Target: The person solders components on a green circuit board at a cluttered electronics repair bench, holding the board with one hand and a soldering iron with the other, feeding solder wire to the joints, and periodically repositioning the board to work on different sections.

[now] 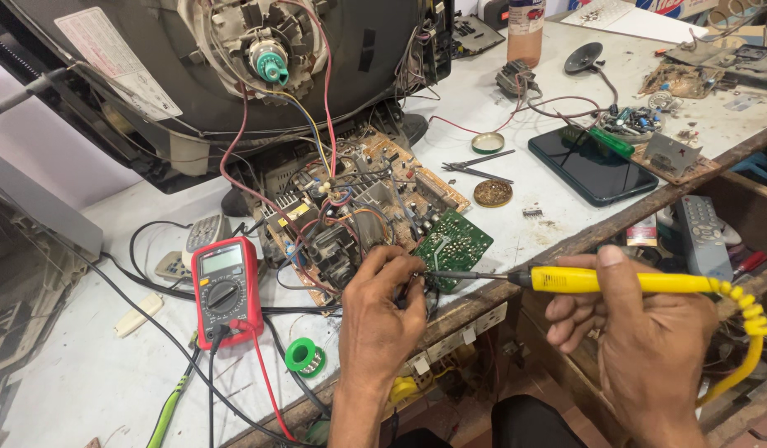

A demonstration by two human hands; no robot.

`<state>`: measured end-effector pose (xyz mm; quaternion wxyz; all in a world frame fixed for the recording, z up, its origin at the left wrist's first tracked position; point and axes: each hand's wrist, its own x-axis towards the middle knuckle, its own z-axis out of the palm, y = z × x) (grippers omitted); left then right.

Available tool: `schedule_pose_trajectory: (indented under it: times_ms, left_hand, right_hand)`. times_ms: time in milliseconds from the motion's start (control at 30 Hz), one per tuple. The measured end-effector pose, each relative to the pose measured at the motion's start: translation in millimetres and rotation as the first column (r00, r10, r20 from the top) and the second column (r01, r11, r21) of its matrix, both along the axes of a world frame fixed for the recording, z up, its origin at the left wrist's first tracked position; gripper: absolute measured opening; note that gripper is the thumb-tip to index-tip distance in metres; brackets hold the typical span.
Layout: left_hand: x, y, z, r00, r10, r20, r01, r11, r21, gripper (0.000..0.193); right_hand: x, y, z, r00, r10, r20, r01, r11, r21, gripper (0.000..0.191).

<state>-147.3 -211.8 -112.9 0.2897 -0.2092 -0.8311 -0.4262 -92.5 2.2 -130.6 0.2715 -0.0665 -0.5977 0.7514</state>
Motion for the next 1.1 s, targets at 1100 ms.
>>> schedule_pose_trajectory:
  times_ms: [1100]
  left_hand:
    - [11, 4, 7, 0.998, 0.016, 0.068, -0.023, 0.994, 0.106, 0.023]
  right_hand:
    - [-26, -62, -20, 0.812, 0.055, -0.581, 0.304, 0.81, 0.502, 0.067]
